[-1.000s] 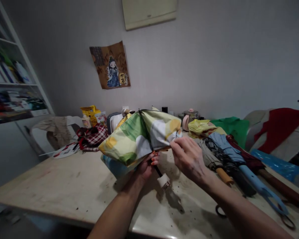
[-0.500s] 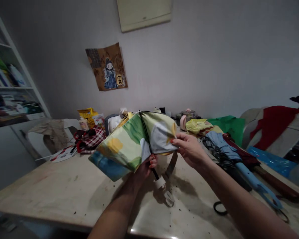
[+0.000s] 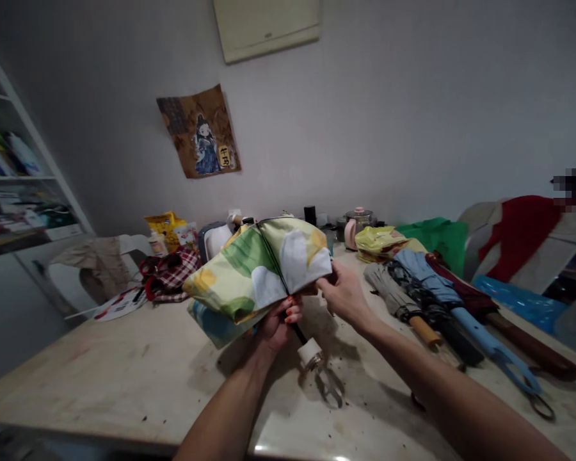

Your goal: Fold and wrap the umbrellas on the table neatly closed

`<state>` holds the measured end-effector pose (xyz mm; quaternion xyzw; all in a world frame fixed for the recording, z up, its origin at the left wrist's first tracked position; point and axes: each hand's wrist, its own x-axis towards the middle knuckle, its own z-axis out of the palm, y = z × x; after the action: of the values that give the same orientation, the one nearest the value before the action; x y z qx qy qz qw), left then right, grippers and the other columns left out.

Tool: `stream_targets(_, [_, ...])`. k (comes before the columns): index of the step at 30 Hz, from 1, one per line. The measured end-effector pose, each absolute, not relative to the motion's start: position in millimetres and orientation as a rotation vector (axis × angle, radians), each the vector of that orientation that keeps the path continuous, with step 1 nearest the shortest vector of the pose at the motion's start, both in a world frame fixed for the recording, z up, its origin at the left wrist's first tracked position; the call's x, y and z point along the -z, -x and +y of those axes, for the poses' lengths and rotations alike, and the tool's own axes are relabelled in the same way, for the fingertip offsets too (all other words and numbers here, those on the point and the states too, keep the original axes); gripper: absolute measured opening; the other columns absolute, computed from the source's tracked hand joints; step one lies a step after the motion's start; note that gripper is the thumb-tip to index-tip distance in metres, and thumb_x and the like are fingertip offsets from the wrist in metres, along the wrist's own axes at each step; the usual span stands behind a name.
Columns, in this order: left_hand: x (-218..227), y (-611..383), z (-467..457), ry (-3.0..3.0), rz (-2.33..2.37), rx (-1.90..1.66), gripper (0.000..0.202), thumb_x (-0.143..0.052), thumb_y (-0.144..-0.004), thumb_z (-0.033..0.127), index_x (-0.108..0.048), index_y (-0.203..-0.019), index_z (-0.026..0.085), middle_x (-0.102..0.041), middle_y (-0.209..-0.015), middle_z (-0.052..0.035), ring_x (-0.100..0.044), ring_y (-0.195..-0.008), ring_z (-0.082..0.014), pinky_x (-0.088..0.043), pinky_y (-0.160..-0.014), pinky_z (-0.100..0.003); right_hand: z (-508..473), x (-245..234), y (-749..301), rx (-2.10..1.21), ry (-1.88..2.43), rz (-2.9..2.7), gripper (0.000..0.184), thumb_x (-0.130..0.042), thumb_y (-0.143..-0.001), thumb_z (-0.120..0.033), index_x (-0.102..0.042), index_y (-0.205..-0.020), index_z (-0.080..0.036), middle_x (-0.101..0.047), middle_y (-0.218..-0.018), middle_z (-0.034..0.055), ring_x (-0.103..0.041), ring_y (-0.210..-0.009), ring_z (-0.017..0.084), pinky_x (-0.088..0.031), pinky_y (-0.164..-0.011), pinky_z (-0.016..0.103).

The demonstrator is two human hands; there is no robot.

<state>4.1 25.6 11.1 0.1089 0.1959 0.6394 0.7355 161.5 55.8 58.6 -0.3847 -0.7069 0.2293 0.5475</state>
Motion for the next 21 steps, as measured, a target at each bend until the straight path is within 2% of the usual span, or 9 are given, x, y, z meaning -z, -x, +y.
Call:
stream_targets(3, [-9.0, -7.2, 25.2, -0.254, 0.404, -1.375, 0.028, -0.023, -0.095, 0.005, -0.041, -0.076, 0.014, -0.034, -0.065, 0.0036, -0.033, -0.042, -0.0004, -0.026, -0.035, -0.006, 63.3, -60.6, -165.8, -0.345, 0.855, -1.493, 0.013, -0.047, -0.074, -0.028, -0.051, -0.067, -0.019, -0.051, -0.058, -0.0013, -0.044, -0.054, 0.012, -0.035, -0.054, 0.024])
stream_targets(6, [-7.9, -8.2, 23.0, -0.240, 0.354, -1.355, 0.027, -0.024, -0.095, 0.006, -0.040, -0.075, 0.014, -0.030, -0.063, 0.0051, -0.034, -0.041, -0.0003, -0.026, -0.035, -0.006, 65.2, -66.6, -176.9, -0.224, 0.799, -1.438, 0.015, -0.048, -0.081, -0.031, -0.052, -0.073, -0.019, -0.051, -0.061, -0.0020, -0.045, -0.055, 0.012, -0.037, -0.057, 0.024])
stream_targets(11, [-14.4, 0.5, 18.0, -0.200, 0.239, -1.415, 0.026, -0.023, -0.096, 0.007, -0.039, -0.077, 0.015, -0.032, -0.064, 0.0049, -0.034, -0.040, 0.0006, -0.028, -0.036, -0.005, 60.9, -54.7, -173.2, -0.245, 0.827, -1.470, 0.032, -0.042, -0.091, -0.044, -0.052, -0.073, -0.019, -0.049, -0.058, -0.0021, -0.044, -0.054, 0.012, -0.036, -0.055, 0.025])
stream_targets(14, [-18.6, 7.7, 18.3, -0.215, 0.221, -1.475, 0.022, -0.027, -0.094, 0.006, -0.039, -0.079, 0.015, -0.031, -0.066, 0.0051, -0.033, -0.040, 0.0010, -0.027, -0.036, -0.004, 62.1, -38.9, -158.4, -0.448, 0.903, -1.705, 0.027, -0.053, -0.085, -0.045, -0.056, -0.082, -0.018, -0.056, -0.060, -0.0014, -0.049, -0.053, 0.013, -0.037, -0.054, 0.025])
stream_targets(17, [-17.2, 6.8, 20.1, -0.242, 0.306, -1.471, 0.020, -0.030, -0.090, 0.001, -0.039, -0.079, 0.015, -0.031, -0.067, 0.0045, -0.031, -0.042, 0.0010, -0.024, -0.036, -0.004, 67.8, -26.5, -145.7, -0.612, 0.963, -1.778, 0.032, -0.063, -0.076, -0.042, -0.057, -0.095, -0.017, -0.064, -0.069, 0.0010, -0.055, -0.057, 0.014, -0.040, -0.055, 0.025])
stream_targets(21, [-8.7, -4.8, 21.5, -0.308, 0.371, -1.391, 0.020, -0.035, -0.083, -0.003, -0.038, -0.076, 0.015, -0.032, -0.068, 0.0036, -0.031, -0.044, 0.0001, -0.021, -0.036, -0.004, 73.6, -17.4, -141.4, -0.683, 0.898, -1.658, 0.019, -0.054, -0.077, -0.037, -0.054, -0.081, -0.019, -0.064, -0.067, 0.0032, -0.056, -0.058, 0.016, -0.040, -0.055, 0.026])
